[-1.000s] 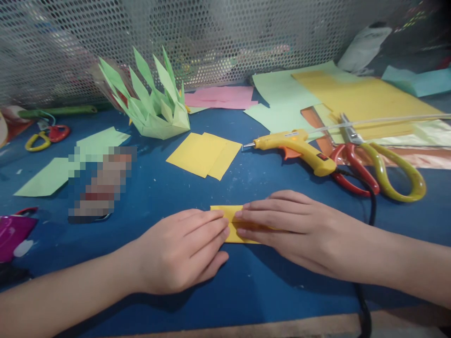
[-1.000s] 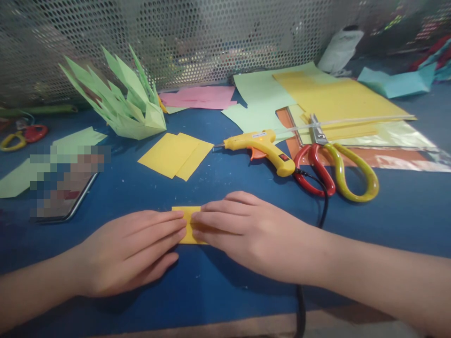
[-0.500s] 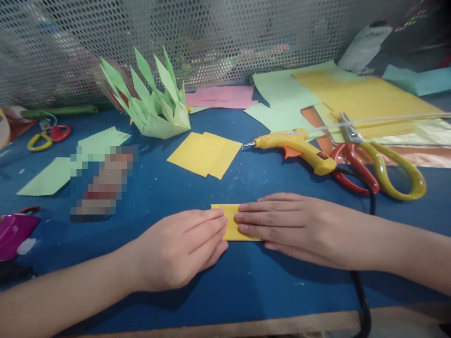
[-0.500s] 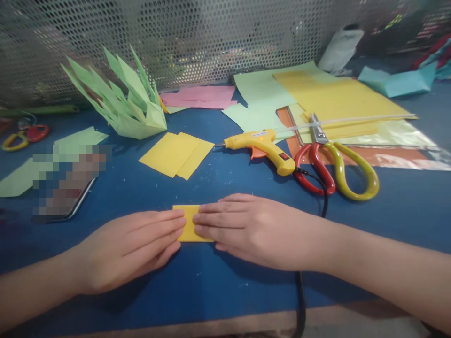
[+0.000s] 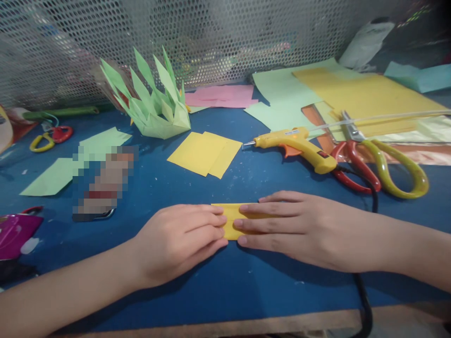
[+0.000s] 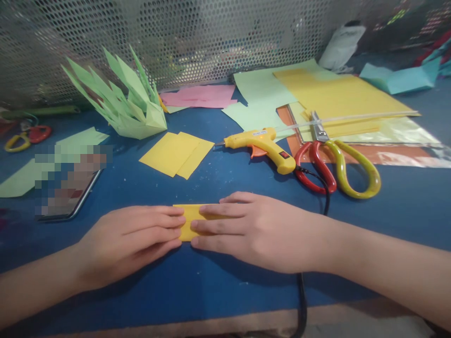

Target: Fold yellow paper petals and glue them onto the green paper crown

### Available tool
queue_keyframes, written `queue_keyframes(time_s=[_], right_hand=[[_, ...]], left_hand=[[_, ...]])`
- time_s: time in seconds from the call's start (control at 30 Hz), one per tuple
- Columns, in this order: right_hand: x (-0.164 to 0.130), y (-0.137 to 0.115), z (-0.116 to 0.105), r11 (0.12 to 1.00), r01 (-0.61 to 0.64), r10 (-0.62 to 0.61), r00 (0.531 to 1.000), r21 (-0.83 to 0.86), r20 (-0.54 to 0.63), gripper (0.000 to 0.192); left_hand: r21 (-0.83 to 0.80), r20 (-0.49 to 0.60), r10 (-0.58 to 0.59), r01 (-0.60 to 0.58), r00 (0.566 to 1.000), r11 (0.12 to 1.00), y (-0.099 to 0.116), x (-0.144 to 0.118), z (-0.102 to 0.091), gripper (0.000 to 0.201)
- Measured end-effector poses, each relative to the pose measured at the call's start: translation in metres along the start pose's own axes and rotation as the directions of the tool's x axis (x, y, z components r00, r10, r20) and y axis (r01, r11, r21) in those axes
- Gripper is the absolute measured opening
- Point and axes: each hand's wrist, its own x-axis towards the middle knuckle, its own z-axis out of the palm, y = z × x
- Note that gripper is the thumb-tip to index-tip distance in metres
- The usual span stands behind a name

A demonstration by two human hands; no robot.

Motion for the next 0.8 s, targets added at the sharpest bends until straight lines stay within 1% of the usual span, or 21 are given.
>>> queue_keyframes(time_s=[0.13,0.23,0.33,0.43,0.53,0.67,0.8], right_hand=[[0.001,0.0,0.0,1.0,-0.011,0.011,1.0,0.001,-0.007,0.04],[0.001,0.001,-0.001,1.0,-0.014,0.014,1.0,0.014,-0.014,0.038],[0.001,0.001,-0.002,0.999,-0.015,0.015,1.0,0.045,-0.005,0.038],[0.001,0.0,-0.003,0.996,-0.023,0.023,1.0,0.081,0.003,0.037],[0.0,0.001,-0.004,0.996,-0.017,0.02,0.999,0.085,-0.033,0.035],[-0.002,0.003,-0.005,0.998,0.04,-0.036,0.996,0.05,-0.08,0.032],[-0.002,0.005,-0.004,0.997,0.079,-0.082,0.988,-0.026,-0.128,0.031]], left_hand=[[-0.112,0.013,-0.074,0.075,0.997,0.991,-0.004,0.002,-0.001,0.01],[-0.122,0.066,-0.054,0.061,0.996,0.991,-0.006,0.003,-0.003,0.011],[-0.055,0.141,-0.005,0.013,0.99,0.998,-0.005,0.002,-0.007,0.019],[0.018,0.183,0.043,-0.047,0.982,0.999,-0.004,0.0,-0.009,0.022],[0.038,0.183,0.121,-0.13,0.976,0.991,-0.004,-0.001,-0.01,0.024],[0.061,0.146,0.18,-0.19,0.973,0.98,-0.006,0.0,-0.011,0.023],[0.077,0.162,0.308,-0.323,0.938,0.943,-0.008,0.003,-0.014,0.023]])
